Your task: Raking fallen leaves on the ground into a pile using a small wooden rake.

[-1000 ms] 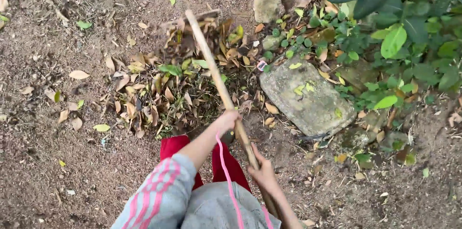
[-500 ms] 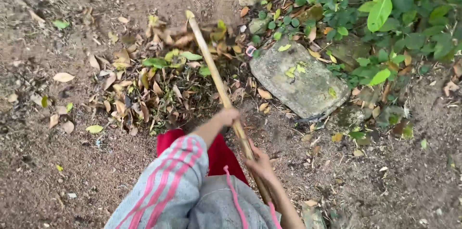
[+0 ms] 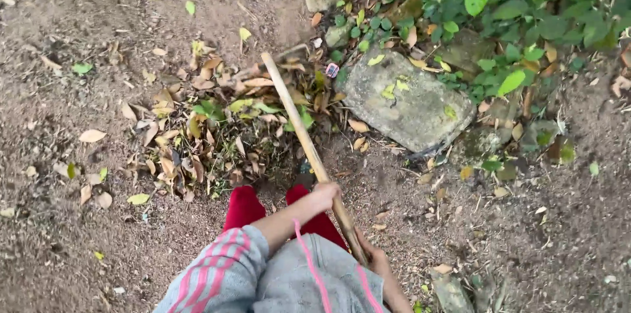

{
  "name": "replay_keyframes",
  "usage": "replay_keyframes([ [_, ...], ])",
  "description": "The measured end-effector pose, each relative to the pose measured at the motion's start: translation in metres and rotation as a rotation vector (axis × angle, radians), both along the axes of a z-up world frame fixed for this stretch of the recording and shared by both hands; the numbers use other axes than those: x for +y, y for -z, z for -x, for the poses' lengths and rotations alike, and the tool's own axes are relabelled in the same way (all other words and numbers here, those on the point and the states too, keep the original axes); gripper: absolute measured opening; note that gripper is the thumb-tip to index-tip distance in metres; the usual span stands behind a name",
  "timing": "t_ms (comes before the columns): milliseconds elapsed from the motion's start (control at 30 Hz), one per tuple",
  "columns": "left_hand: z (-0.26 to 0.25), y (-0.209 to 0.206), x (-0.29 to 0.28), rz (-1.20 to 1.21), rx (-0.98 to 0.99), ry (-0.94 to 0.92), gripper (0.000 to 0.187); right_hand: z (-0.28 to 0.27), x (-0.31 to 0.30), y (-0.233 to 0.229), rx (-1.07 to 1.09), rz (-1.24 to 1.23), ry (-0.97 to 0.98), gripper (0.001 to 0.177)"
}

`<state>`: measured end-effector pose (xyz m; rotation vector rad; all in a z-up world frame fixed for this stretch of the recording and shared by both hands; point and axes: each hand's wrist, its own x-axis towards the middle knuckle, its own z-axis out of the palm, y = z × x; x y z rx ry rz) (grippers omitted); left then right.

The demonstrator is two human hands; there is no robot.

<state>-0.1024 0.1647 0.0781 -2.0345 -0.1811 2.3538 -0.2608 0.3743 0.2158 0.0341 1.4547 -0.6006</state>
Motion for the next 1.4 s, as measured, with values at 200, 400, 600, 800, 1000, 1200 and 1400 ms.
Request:
replay_keyframes([
  [200,-0.015,0.052,-0.102,0.155,-0.135,0.14,0.029,-0.035,-0.104,0.032,0.4,0.267,-0.703,0.11],
  [400,-0.001,0.065,-0.093,0.203,-0.017,0.235,0.037,-0.008,-0.093,0.048,0.362,0.194,-0.693,0.077],
  [600,0.044,0.03,0.024,0.074,0.338,0.262,0.021,0.074,0.012,-0.025,0.249,-0.131,-0.603,0.112],
  [800,0.066,0.018,0.101,0.694,0.743,1.006,0.01,0.105,0.076,-0.05,0.273,0.062,-0.709,0.105],
  [1000,0.066,0.014,0.044,-0.046,0.224,0.073,0.019,0.118,0.022,-0.006,0.235,0.36,-0.732,0.1],
  [1200,-0.005,0.019,-0.074,0.236,-0.009,-0.222,0.035,0.029,-0.15,0.012,0.239,0.114,-0.662,0.111],
  [1400,-0.09,0.077,-0.128,0.676,-0.355,-0.497,0.055,-0.08,-0.216,0.107,0.17,0.47,-0.617,0.096],
])
